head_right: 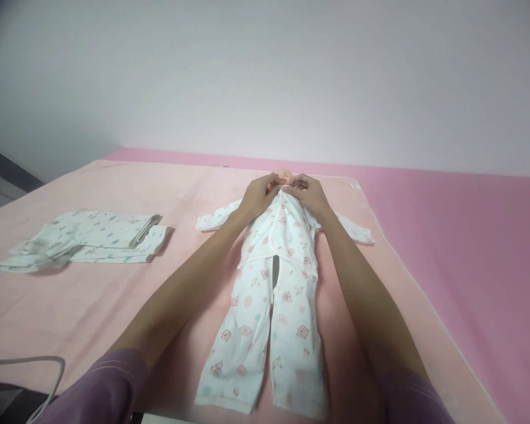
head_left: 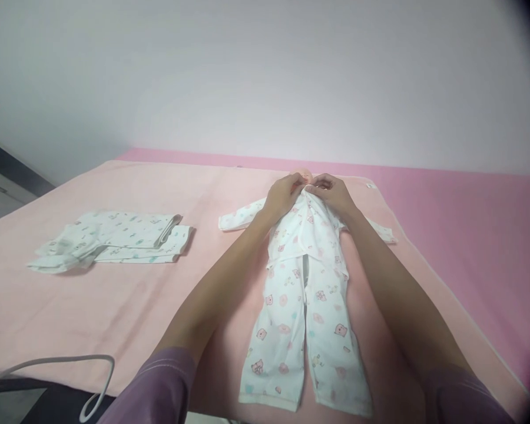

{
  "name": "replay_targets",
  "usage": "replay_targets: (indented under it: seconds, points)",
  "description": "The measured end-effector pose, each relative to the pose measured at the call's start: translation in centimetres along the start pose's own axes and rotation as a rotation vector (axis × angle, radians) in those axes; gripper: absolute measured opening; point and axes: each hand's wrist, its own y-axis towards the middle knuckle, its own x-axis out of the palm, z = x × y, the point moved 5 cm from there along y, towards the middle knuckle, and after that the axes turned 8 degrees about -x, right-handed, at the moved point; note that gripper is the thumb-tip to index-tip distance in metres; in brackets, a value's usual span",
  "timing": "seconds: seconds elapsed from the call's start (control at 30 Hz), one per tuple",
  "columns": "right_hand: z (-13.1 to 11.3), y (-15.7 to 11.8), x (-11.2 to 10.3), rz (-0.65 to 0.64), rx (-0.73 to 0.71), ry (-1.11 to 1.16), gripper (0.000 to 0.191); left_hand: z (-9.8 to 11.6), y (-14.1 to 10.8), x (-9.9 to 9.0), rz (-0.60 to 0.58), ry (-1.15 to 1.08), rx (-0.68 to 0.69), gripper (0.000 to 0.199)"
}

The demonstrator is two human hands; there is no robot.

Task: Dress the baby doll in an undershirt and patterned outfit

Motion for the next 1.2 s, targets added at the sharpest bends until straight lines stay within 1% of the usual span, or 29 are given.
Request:
replay_targets:
  seconds: [0.1,0.17,0.3,0.5,0.67,0.83,0.93,1.1,1.2]
  points:
    - [0.7,-0.1,0.1,0.03,0.055,0.046,0.06,-0.1,0.1,0.1,-0.023,-0.03,0.008,0.018]
    - [0.6,-0.2,0.1,0.028,0.054,0.044,0.059,-0.2,0.2,0.1,-0.044,-0.045,-0.008,0.019]
    - [-0.1,-0.3,0.1,0.001,0.034,-0.015,0.056,-0.4,0.2,0.0,-0.074,-0.092,-0.043,0.021]
    - [-0.5,-0.2,0.1,-0.024,0.025,-0.112,0.06,-0.3,-0.3,-0.4,-0.144,-0.145,-0.124,0.025]
    - [-0.2,0.2,-0.3,-0.113,0.063,-0.179,0.059,0.2,-0.5,-0.6,-0.133,-0.16,-0.24,0.022]
    - [0.4,0.1,-1.2,-0.224,0.223,-0.065,0.06,0.6,-0.7,-0.4,-0.098,-0.186,-0.3,0.016]
    - [0.5,0.0,-1.4,-0.221,0.256,-0.059,0.058,0.4,-0.8,-0.2,-0.078,-0.193,-0.335,0.013]
    - [-0.5,-0.1,-1.1,-0.18,0.247,-0.159,0.053,0.0,-0.7,0.0,-0.059,-0.193,-0.412,0.009]
    - [-1.0,-0.1,-0.9,-0.211,0.26,-0.235,0.05,-0.2,-0.7,0.0,-0.064,-0.218,-0.478,0.012]
